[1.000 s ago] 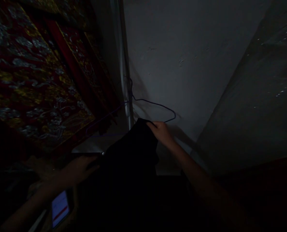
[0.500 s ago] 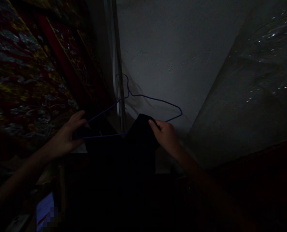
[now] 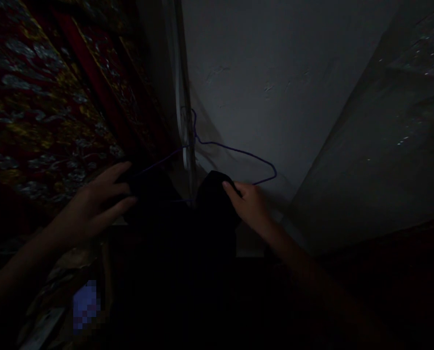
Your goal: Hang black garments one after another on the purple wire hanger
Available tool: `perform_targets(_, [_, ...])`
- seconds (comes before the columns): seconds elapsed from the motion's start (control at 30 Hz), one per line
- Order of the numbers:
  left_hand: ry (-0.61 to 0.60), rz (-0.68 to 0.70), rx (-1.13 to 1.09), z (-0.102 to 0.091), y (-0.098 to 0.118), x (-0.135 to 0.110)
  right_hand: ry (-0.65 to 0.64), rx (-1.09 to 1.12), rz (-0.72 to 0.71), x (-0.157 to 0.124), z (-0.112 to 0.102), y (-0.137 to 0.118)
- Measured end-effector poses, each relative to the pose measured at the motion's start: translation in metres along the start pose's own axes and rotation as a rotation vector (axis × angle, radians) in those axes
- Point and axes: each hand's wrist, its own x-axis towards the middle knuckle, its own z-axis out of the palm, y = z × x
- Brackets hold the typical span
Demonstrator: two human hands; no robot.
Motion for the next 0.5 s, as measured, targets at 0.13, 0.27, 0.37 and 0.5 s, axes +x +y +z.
perform_targets(0.13, [0.182, -0.041, -0.064, 0.021, 0.0, 0.043, -0.156, 0.056, -0.04, -0.017, 0.005, -0.01])
perform_targets(0.27, [0.246, -0.074, -0.025, 0.047, -0.019, 0.062, 0.049, -0.076, -0.099, -0.02, -0.016, -0.006])
perform_targets(0.37, [0.212, -0.037, 0.039, 0.053, -0.031, 0.061, 0.363, -0.137, -0.092, -0.006, -0.047, 0.012])
perform_targets(0.5, [0.231, -0.012, 0.032, 0.046, -0.039, 0.06, 0.263, 0.006, 0.117, 0.026, -0.087, 0.041])
